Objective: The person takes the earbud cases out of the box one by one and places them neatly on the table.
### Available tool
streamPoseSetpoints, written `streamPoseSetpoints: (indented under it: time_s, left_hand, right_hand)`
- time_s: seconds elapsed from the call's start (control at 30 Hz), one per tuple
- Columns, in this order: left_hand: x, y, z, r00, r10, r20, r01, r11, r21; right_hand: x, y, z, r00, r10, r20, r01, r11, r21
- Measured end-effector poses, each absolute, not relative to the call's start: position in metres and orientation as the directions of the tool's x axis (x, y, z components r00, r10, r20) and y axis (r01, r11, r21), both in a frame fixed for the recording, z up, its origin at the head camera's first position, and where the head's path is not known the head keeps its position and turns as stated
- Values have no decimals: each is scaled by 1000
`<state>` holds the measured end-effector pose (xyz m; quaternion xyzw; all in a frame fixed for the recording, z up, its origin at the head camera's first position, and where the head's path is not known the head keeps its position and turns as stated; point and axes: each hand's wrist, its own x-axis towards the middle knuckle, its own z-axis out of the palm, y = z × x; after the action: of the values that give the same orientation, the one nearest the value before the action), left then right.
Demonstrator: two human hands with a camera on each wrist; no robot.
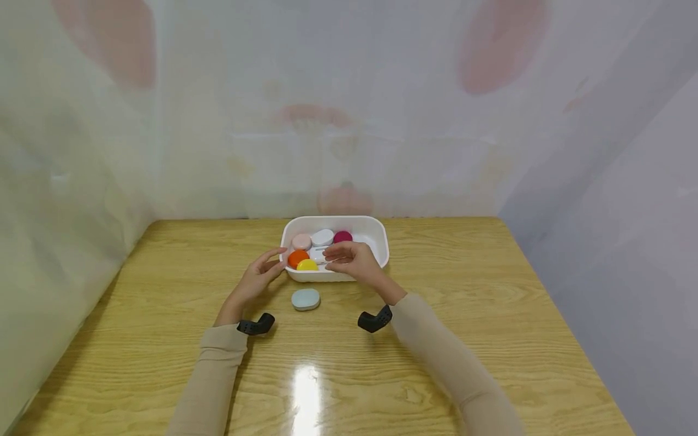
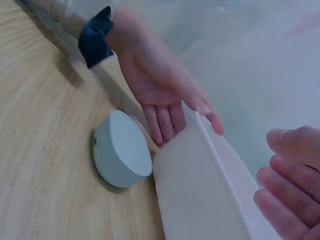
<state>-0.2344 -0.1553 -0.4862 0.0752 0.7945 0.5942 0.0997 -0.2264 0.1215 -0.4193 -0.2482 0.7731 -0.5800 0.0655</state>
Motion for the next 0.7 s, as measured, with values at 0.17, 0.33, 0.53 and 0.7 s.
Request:
streamPoseSetpoints:
  time_s: [0.17, 0.33, 0.53, 0.7]
  left_hand:
    - [-233, -154, -483, -969, 239, -63, 5, 272, 962]
    - [-234, -153, -484, -969, 240, -52, 12, 259, 966]
    - [-230, -154, -475, -962, 257, -87, -28, 224, 974]
    - [-232, -157, -481, -962, 258, -94, -29, 248, 968]
  right_hand:
    - [-235, 122, -421, -878, -452, 159, -278, 211, -937]
    - [-245, 121, -423, -887, -439, 139, -274, 260, -926]
    - [-258, 117, -427, -899, -420, 127, -273, 310, -911]
    - [-267, 115, -432, -903, -415, 115, -270, 339, -901]
